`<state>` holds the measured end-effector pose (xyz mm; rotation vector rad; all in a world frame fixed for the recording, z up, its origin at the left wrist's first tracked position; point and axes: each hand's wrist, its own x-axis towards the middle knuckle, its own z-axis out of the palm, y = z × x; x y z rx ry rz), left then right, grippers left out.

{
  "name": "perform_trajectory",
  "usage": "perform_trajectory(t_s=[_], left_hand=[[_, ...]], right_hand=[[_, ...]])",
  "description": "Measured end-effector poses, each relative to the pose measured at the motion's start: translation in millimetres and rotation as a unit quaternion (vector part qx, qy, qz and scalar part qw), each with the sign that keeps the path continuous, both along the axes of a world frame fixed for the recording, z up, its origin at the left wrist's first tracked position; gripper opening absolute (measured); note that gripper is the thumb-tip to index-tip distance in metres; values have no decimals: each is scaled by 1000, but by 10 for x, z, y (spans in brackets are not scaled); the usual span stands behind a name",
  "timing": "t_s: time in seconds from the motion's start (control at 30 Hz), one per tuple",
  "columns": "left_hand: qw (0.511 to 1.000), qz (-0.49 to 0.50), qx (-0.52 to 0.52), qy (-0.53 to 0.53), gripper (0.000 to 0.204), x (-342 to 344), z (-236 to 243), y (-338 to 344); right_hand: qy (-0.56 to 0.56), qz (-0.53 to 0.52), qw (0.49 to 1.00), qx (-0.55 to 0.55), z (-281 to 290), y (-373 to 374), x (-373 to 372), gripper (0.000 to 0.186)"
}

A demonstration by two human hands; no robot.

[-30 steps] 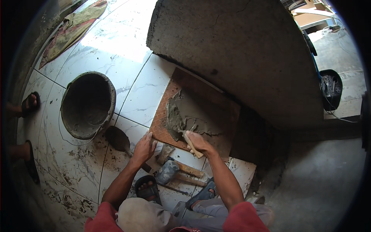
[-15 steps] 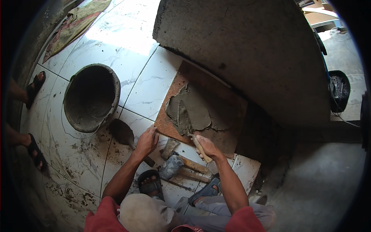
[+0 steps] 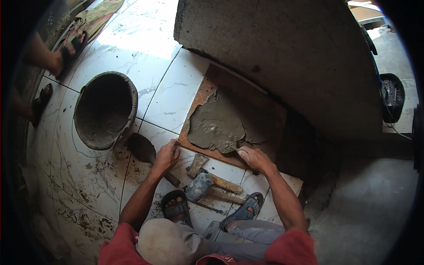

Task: The person spreads mortar onto the back of a tile using a trowel, lays the tile onto the floor, taps it into place with a mallet, and wipes the tiled surface with a cloth.

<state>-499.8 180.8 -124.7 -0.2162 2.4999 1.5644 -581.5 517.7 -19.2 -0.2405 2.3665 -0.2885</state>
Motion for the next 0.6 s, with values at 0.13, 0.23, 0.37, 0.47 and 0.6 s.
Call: perform_trajectory(t_s=[0.13, 0.23, 0.37, 0.47, 0.6], left_hand=[[999, -6, -13, 40, 19, -22, -20, 29], [999, -9, -23, 27, 18, -11, -42, 13], [999, -17, -17, 34, 17, -28, 7, -12], [1000, -15, -21, 9, 17, -18, 38, -18], [999, -18, -25, 21, 16, -40, -22, -6]], right_hand=[[-92, -189, 975, -68, -53, 303, 21, 37], [-189, -187, 960, -88, 36, 339, 115, 39], [69, 20, 993, 92, -69, 675, 227, 44], [96, -107, 985, 93, -164, 822, 183, 46], [19, -244, 970, -7, -407, 1173, -158, 50]])
